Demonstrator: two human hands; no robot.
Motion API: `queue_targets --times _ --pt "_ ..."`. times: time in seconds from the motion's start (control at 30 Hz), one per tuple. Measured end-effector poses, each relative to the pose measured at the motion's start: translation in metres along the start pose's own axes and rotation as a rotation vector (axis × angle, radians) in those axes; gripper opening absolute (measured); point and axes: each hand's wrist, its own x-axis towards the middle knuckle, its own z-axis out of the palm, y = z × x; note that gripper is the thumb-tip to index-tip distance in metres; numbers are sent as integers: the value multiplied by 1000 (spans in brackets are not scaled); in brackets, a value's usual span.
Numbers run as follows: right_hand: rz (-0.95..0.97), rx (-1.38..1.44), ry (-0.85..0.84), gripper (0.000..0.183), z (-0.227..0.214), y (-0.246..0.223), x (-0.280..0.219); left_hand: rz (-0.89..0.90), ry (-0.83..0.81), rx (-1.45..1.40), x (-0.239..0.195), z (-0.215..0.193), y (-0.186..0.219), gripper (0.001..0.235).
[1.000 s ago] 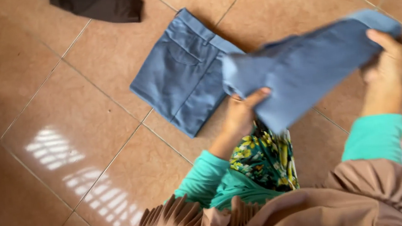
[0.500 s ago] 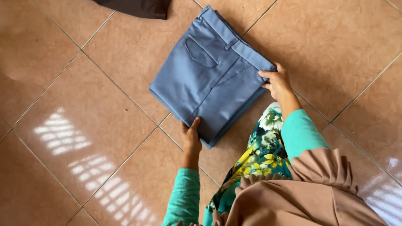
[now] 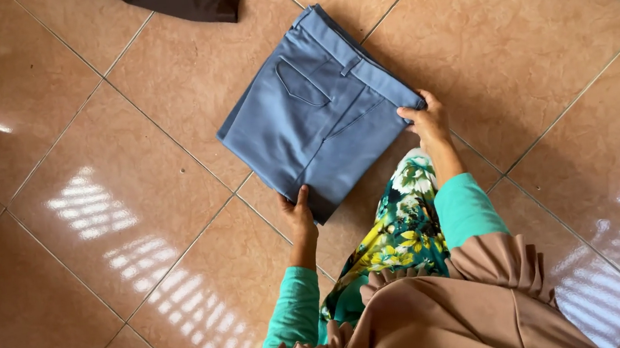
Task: The person sits on a tiled floor and folds multiple pairs of grey trousers by hand. Each pair is laid flat, legs aligned, then folded in half lengthwise and rolled or folded into a compact rectangle before being stacked.
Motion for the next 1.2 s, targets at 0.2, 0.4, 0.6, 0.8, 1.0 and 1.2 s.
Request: queue_targets --times 0.2,0.4,0.6,0.8,1.0,1.2 --pt "-4 -38 44 65 -2 17 10 38 -6 51 21 -8 -22 67" --pt "-100 -382 92 68 -8 15 9 235 189 682 -40 22 73 101" --pt "-939 -1133 187 61 9 -17 -14 926 34 1162 -42 111 65 65" --pt "-772 -1312 -122 56 31 -14 -20 923 -82 1389 -32 215 45 60" --pt "-613 -1348 -216 59 33 2 -10 802 -153 1544 -21 214 27 60" --pt "-656 -1333 -186 60 32 9 -6 794 -173 1535 -27 216 35 60"
